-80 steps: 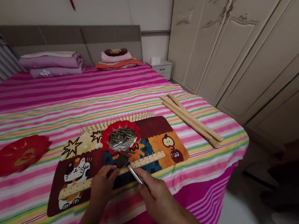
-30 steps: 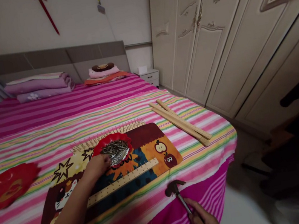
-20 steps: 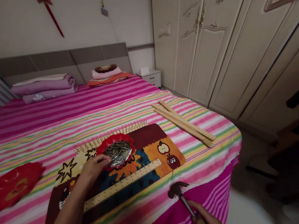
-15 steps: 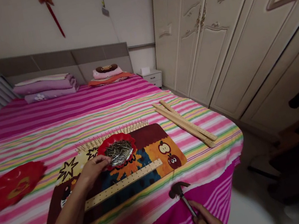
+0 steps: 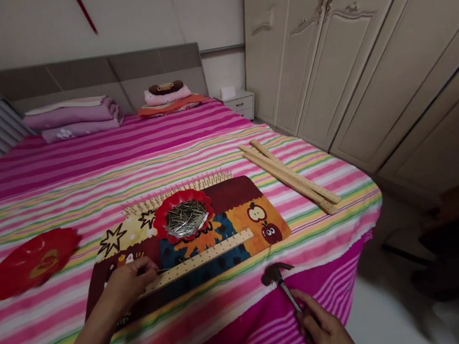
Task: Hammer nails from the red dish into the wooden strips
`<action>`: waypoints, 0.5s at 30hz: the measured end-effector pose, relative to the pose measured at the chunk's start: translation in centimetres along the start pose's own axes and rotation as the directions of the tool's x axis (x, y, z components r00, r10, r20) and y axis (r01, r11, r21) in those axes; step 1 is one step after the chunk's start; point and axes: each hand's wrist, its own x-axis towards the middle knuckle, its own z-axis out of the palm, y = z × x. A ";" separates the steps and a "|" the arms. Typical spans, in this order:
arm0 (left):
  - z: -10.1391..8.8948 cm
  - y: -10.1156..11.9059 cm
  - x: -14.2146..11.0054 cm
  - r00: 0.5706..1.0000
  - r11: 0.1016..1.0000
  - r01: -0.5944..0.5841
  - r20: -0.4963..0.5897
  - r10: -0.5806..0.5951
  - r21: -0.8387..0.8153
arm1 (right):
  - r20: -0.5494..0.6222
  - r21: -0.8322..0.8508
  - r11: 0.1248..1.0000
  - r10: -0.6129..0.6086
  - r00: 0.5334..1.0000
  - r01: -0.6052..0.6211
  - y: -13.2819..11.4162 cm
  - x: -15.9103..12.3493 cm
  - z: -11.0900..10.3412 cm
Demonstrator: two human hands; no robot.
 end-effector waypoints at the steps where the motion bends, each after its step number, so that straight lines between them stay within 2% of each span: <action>1: 0.3 0.3 0.0 1.000 1.000 -0.007 0.019 0.007 0.024 | 0.002 -0.008 1.000 -0.001 1.000 0.001 0.0 0.0 0.0; 5: 0.9 1.2 0.1 0.998 0.995 -0.030 0.052 0.024 0.099 | -0.010 -0.011 1.000 -0.007 1.000 0.006 0.2 0.0 -0.1; 11: 1.0 1.7 0.0 0.999 0.986 -0.034 0.037 0.028 0.165 | 0.042 0.010 0.999 0.033 0.999 -0.033 0.6 0.4 -0.5; 15: 1.1 2.4 0.2 0.999 0.978 -0.028 0.024 0.023 0.208 | 0.012 0.010 1.000 0.007 1.000 -0.007 0.2 0.1 -0.4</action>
